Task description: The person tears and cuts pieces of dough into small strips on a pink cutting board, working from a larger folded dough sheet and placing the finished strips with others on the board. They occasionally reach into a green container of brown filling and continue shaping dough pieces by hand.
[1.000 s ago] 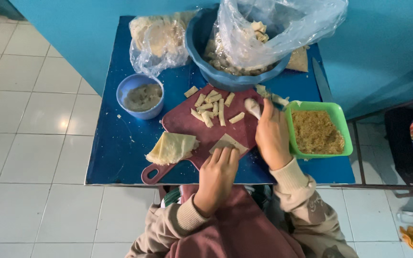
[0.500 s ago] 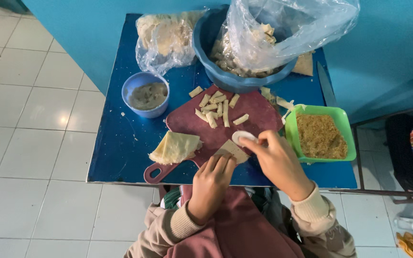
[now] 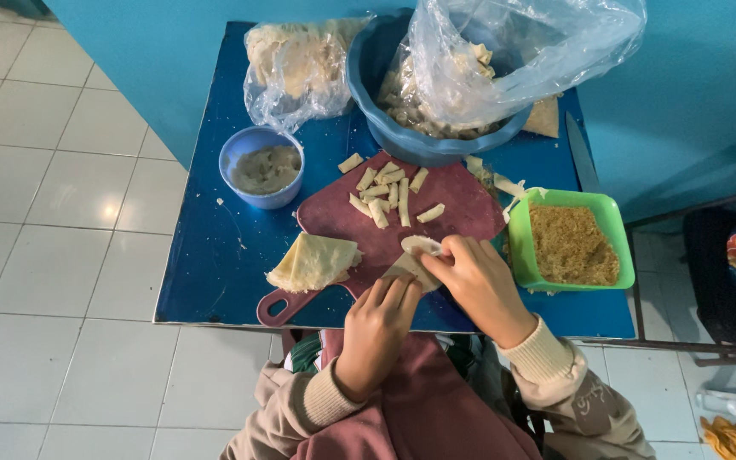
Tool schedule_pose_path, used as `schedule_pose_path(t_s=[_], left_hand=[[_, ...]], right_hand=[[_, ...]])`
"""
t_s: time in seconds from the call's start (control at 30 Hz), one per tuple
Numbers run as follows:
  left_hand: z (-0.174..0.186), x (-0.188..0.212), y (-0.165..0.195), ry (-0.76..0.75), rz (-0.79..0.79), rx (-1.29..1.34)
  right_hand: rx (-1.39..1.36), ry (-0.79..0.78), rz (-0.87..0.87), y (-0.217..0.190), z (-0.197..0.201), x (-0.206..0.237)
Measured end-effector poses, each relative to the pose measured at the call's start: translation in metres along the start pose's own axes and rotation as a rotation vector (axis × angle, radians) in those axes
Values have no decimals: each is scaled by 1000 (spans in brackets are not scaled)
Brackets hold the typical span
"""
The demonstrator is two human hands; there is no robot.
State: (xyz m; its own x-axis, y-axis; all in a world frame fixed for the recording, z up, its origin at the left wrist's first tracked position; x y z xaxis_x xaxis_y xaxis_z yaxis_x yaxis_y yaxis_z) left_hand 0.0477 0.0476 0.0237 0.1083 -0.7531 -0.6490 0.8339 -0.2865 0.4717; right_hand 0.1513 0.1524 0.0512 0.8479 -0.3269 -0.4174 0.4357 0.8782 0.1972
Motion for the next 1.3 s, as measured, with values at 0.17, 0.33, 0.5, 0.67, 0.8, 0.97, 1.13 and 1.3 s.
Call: schedule_pose_path(t_s=[0.17, 0.33, 0.5, 0.67, 0.8, 0.97, 1.13, 1.3], left_hand=[[-1, -2, -1, 8, 34, 15], [0, -1, 0, 11, 24, 4], [2, -2, 1, 0, 27, 6], [4, -3, 1, 8, 36, 32], [3, -4, 2, 8, 37, 21], [4, -4, 3, 36, 33, 19], [4, -4, 2, 24, 33, 21], [5, -5, 2, 5, 34, 28]], right_hand=[[-94, 25, -69, 9, -1, 2], [-204, 24, -46, 3, -6, 10], [-146, 29, -70, 5, -17, 6], [-100, 196, -191, 16, -7, 7], [-208, 76, -300, 26, -2, 12], [-328, 9, -161, 10, 2, 11], [-296, -2, -142, 10, -3, 3], [-273, -6, -203, 13, -13, 1]])
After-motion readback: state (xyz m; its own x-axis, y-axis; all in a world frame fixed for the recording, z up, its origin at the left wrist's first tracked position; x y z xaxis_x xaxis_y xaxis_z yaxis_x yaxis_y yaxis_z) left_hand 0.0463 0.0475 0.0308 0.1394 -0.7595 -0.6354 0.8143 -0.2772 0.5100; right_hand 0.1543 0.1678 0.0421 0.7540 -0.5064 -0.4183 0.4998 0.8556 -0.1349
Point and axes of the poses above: each hand's wrist, its own x-axis away from the middle knuckle, its own z-axis out of the back of the hand, y = z × x, the point moved 5 cm from there along -x, towards the middle knuckle, and after that the axes turned 10 degrees about x, right-handed, at the moved point
